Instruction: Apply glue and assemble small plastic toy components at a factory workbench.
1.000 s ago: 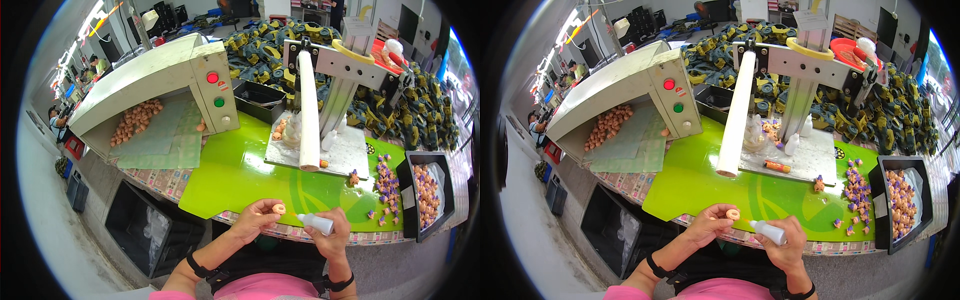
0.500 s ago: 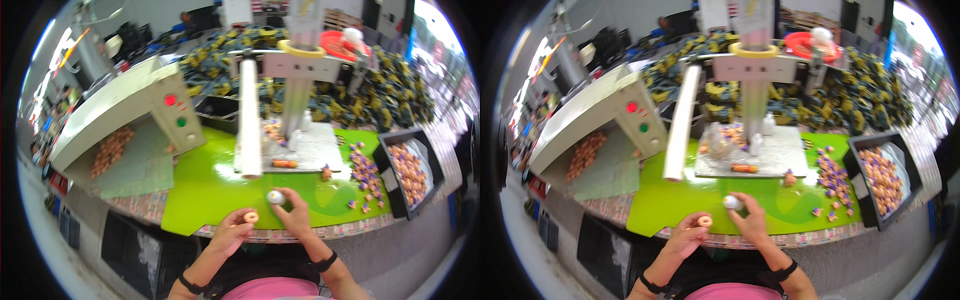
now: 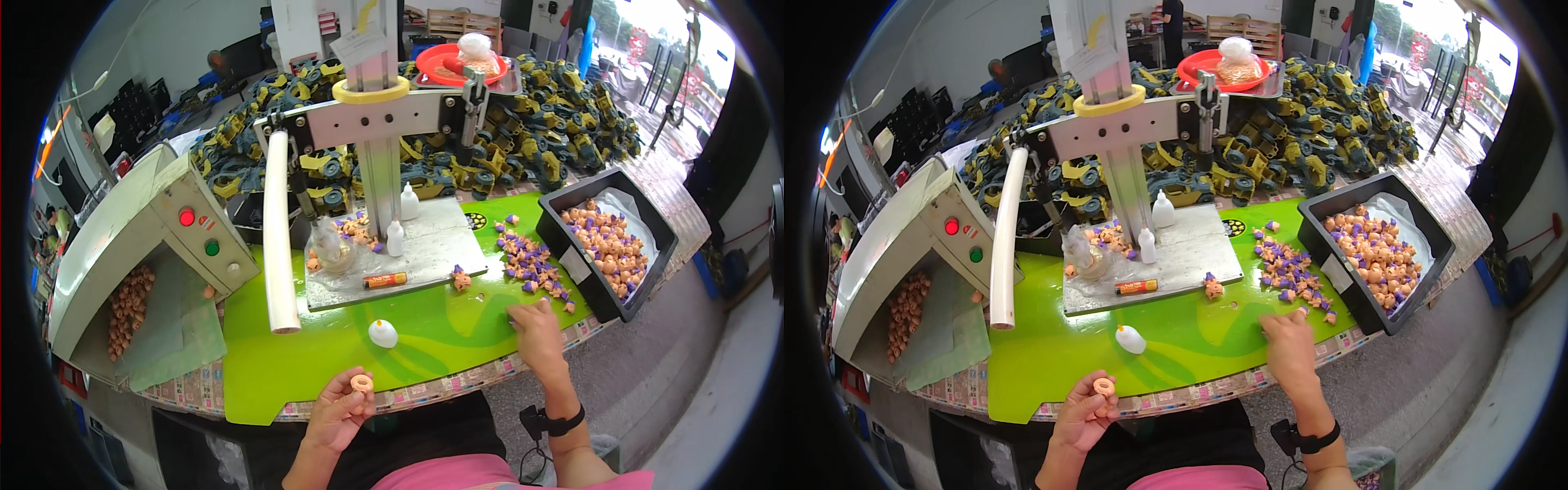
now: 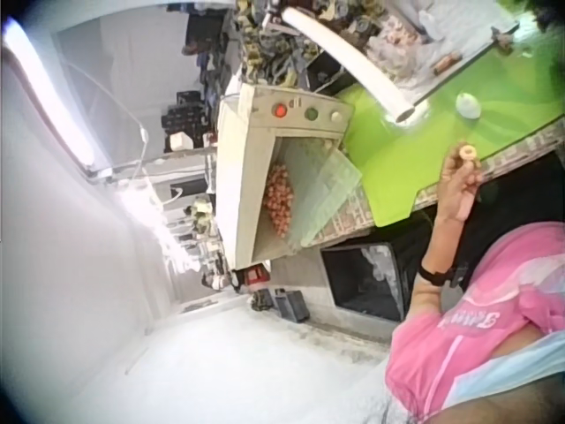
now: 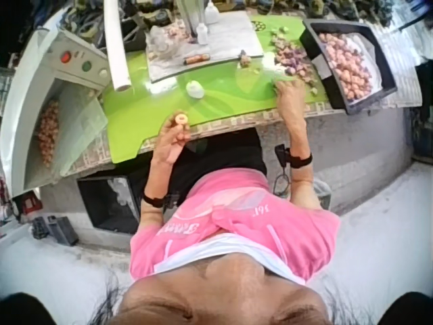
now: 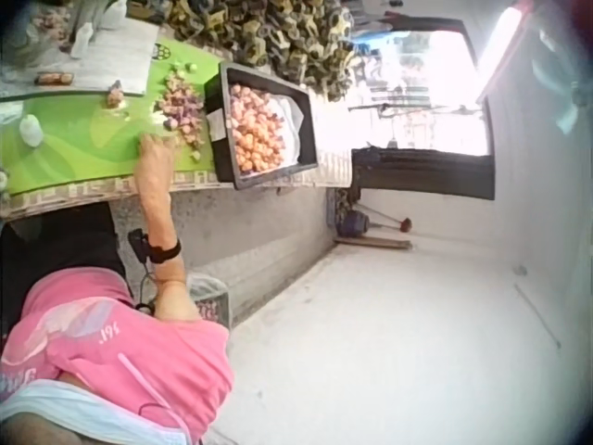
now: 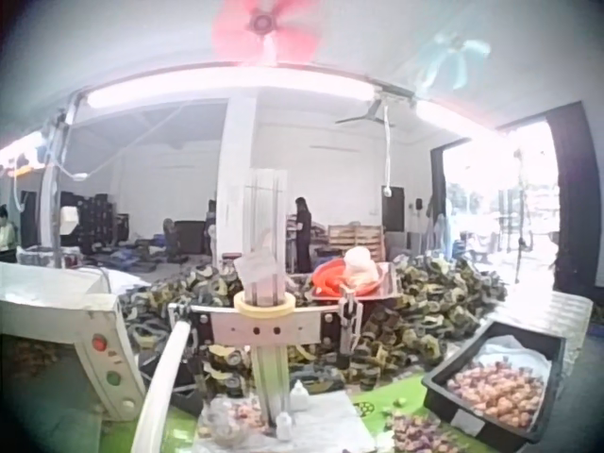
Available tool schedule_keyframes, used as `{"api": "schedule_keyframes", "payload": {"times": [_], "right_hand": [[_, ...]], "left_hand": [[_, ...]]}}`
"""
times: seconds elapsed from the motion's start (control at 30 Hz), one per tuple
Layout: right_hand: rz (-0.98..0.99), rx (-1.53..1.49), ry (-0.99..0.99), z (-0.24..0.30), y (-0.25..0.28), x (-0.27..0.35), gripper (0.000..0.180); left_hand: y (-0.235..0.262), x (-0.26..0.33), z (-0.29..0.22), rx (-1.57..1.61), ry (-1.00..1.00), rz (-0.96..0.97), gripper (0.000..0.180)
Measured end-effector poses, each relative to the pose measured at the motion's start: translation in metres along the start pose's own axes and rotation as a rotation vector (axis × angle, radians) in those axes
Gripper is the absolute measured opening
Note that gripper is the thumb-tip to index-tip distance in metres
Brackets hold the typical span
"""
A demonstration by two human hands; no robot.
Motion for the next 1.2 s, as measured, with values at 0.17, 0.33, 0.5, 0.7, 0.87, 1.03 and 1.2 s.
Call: {"api": "schedule_keyframes", "payload": {"times": [0.17, 0.33, 0.5, 0.7, 0.87, 1.03, 1.2], "right_hand": [[-0.037, 0.045, 0.037, 0.009, -0.009, -0.005, 0.023], [0.148, -0.71, -0.025, 0.053, -0.017, -0.009, 0.016], [0.353, -1.126, -0.025, 0.127, -0.037, 0.019, 0.017], [0.288, -1.039, 0.113, 0.154, -0.035, 0.025, 0.023], [0.24, -0.996, 0.126, 0.156, -0.031, 0.026, 0.022], [0.174, -1.051, 0.094, 0.149, -0.039, 0.026, 0.017], [0.336, -1.255, -0.113, 0.148, -0.063, 0.035, 0.016]], "left_hand": [[-0.012, 0.002, 0.004, -0.009, 0.018, 0.002, 0.039], [-0.022, -0.001, 0.013, -0.033, 0.04, 0.086, 0.042], [-0.033, -0.002, 0.025, -0.109, 0.08, 0.08, 0.041], [-0.029, 0.002, 0.021, -0.198, 0.006, 0.111, 0.038], [-0.029, 0.0, 0.015, -0.326, -0.081, 0.085, 0.034], [-0.027, -0.007, 0.011, -0.324, -0.078, 0.043, 0.029], [-0.018, -0.001, 0.015, -0.384, -0.111, -0.014, 0.029]]}}
Point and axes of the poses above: each hand's wrist, its own x-axis away from the middle knuckle, its own y-axis out of the back of the hand, z = x × y, the point moved 8 cm from there along -x, towards the middle knuckle
